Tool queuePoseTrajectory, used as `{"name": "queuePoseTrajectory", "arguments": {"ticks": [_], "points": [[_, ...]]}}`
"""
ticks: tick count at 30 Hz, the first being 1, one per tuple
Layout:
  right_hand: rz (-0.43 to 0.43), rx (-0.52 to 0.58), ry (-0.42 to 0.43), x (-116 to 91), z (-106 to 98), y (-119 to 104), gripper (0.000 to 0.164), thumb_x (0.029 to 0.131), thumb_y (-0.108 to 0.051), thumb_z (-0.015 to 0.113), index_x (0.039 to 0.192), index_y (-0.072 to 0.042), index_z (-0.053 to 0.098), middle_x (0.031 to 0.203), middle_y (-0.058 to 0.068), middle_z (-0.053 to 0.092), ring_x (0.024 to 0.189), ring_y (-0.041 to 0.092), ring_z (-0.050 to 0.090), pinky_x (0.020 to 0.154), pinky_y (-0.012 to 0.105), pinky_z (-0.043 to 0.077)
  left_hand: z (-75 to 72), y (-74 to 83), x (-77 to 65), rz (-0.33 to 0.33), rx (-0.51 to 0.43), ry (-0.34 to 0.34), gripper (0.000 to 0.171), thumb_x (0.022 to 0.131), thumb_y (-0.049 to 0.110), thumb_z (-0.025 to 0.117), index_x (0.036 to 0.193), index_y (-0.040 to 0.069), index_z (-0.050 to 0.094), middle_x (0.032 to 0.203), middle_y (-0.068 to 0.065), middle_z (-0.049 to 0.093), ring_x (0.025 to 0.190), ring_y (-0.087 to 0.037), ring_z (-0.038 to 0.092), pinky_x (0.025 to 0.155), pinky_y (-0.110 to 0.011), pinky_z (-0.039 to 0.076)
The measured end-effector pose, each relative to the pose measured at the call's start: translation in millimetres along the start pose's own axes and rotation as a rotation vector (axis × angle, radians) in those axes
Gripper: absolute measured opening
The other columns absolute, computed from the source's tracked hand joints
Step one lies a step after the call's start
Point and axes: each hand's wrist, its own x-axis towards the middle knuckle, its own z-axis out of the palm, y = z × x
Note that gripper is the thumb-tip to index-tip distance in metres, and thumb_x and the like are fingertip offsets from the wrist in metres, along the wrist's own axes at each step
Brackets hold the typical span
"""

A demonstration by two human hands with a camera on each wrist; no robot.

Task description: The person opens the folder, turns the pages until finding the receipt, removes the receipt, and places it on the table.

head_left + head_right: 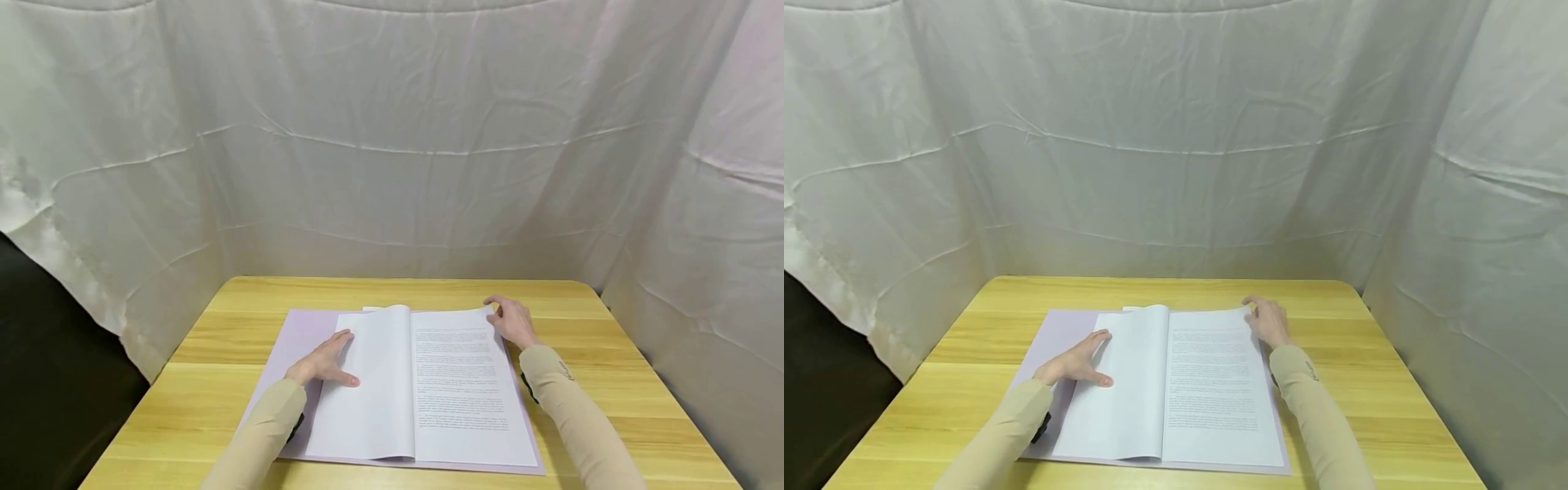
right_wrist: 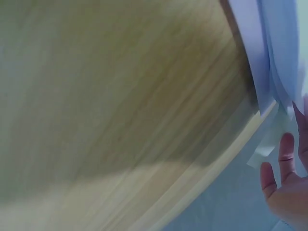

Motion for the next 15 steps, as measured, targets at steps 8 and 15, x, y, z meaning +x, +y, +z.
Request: {"name": "queuePoseTrajectory", "arguments": {"ticks": [8,15], "points": [[-0.025,-0.045,0.009,-0.8,1.7,-0.8,0.024,0.093,-0.007,0.065,0.117,-0.007,0.066,0.077,0.012,0.068,0.078,0.031,0.058,0.088,0.055,0.039,-0.7,2.3,-0.1,-0.008,0.015,-0.004,0.107,0.075,0.030,0.090,0.153,-0.007,0.027,0.164,-0.027,0.023,0.151,-0.047,0.025,0.123,-0.060,0.026],[-0.027,-0.078,0.010,-0.4,4.5,2.0,0.019,0.094,-0.010,0.064,0.113,-0.008,0.063,0.082,0.015,0.070,0.079,0.032,0.060,0.088,0.055,0.039,-0.8,2.3,0.1,-0.019,0.020,-0.010,0.108,0.075,0.031,0.089,0.154,-0.007,0.026,0.164,-0.026,0.022,0.151,-0.048,0.025,0.123,-0.061,0.026]]}}
